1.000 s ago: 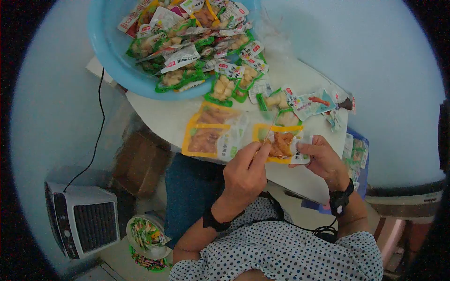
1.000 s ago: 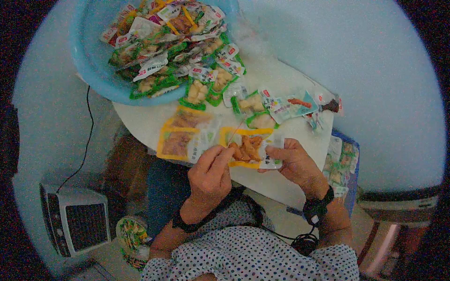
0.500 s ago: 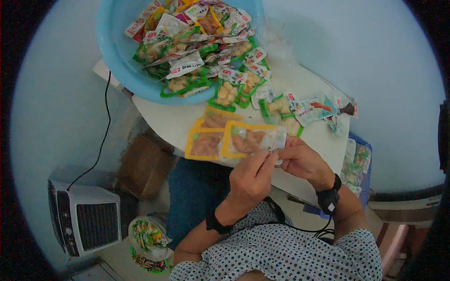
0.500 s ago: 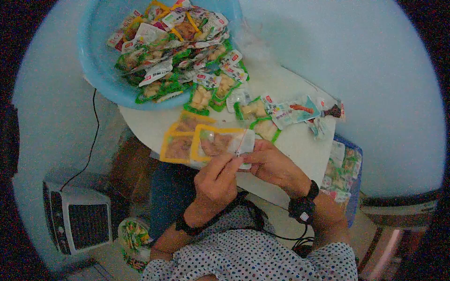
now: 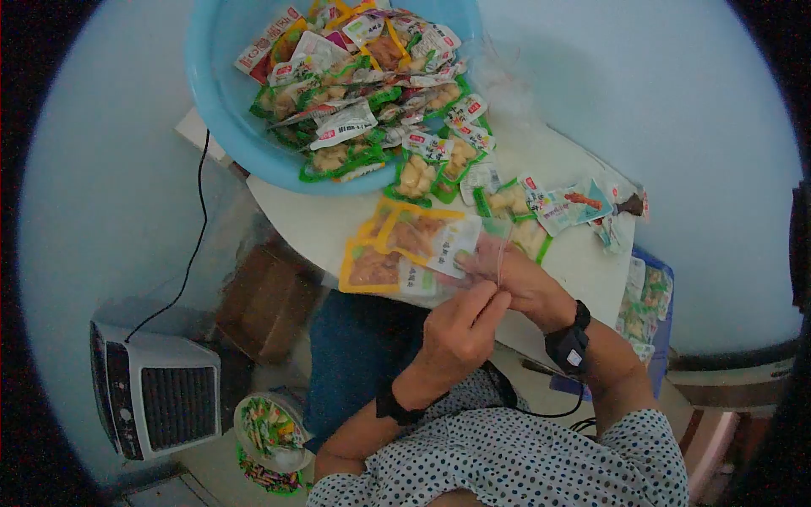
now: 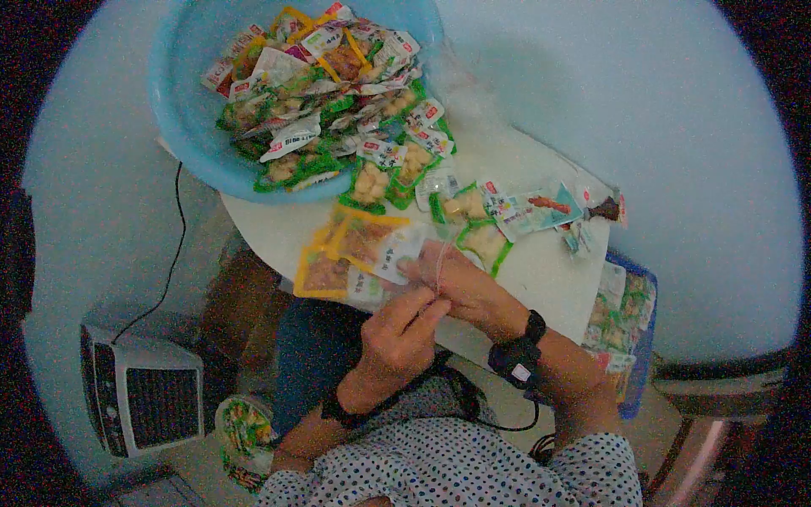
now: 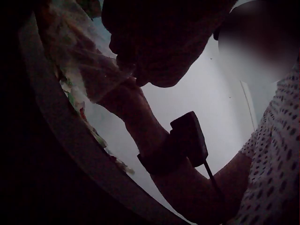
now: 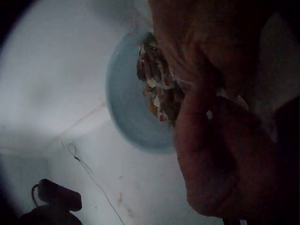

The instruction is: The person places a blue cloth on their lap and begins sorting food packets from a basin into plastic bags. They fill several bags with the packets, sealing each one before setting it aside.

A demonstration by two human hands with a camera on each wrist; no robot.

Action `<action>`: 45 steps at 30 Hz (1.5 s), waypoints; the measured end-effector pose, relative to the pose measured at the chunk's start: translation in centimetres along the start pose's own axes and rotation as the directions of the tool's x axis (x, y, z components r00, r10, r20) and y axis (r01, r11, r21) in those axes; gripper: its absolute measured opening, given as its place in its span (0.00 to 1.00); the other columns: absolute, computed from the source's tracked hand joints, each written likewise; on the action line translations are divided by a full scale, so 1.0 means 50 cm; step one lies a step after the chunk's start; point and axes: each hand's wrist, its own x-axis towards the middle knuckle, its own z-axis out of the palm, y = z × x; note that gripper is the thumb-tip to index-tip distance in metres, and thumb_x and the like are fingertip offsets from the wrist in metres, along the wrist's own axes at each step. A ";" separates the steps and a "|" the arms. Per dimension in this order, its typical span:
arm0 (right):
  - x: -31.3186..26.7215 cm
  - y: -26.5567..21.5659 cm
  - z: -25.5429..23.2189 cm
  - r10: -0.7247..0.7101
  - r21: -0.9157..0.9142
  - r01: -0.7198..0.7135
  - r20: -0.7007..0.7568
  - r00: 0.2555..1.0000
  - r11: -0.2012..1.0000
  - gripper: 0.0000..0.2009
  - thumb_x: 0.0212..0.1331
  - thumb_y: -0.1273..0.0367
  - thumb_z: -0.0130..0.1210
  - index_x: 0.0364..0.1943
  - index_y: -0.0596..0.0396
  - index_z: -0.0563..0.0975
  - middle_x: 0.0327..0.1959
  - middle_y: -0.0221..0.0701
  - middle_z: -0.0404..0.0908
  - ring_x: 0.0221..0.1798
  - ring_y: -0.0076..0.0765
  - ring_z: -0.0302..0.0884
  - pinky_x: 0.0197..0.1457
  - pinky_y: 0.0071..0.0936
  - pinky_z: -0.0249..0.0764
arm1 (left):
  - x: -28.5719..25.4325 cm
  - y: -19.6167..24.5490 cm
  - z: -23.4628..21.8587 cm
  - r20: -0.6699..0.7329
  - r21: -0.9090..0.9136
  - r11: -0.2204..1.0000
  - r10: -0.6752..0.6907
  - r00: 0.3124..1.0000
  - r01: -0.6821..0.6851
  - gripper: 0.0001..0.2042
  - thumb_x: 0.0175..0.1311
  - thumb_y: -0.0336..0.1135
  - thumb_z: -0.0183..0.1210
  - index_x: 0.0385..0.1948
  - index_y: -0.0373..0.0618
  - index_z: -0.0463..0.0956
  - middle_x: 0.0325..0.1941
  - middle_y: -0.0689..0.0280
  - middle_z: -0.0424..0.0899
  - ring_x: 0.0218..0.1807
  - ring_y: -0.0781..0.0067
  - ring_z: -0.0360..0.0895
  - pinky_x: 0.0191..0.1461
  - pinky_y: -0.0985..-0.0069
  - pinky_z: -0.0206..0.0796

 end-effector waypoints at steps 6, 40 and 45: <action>0.021 -0.002 0.046 -0.144 -0.020 0.144 0.012 0.989 0.989 0.17 0.64 0.70 0.58 0.55 0.63 0.74 0.52 0.37 0.80 0.51 0.37 0.81 0.56 0.33 0.81 | -0.007 -0.008 0.004 0.006 -0.052 0.998 0.024 1.000 -0.024 0.14 0.49 0.21 0.60 0.40 0.41 0.82 0.43 0.58 0.83 0.40 0.57 0.83 0.42 0.67 0.79; -0.048 -0.069 -0.081 -0.769 -0.951 0.271 0.058 0.636 0.152 0.16 0.51 0.72 0.65 0.46 0.58 0.79 0.29 0.27 0.77 0.26 0.20 0.68 0.29 0.22 0.68 | -0.049 0.001 -0.067 0.305 0.247 0.929 0.196 0.932 -0.276 0.16 0.56 0.34 0.64 0.48 0.50 0.81 0.54 0.58 0.77 0.42 0.65 0.77 0.41 0.72 0.72; -0.044 -0.066 -0.060 -0.601 -0.924 0.171 -0.076 0.796 0.343 0.16 0.52 0.76 0.61 0.48 0.58 0.79 0.25 0.26 0.74 0.26 0.19 0.66 0.31 0.22 0.67 | -0.018 0.023 -0.066 0.484 0.393 0.815 0.211 0.849 -0.426 0.14 0.59 0.33 0.58 0.48 0.50 0.80 0.67 0.55 0.70 0.49 0.64 0.74 0.42 0.74 0.68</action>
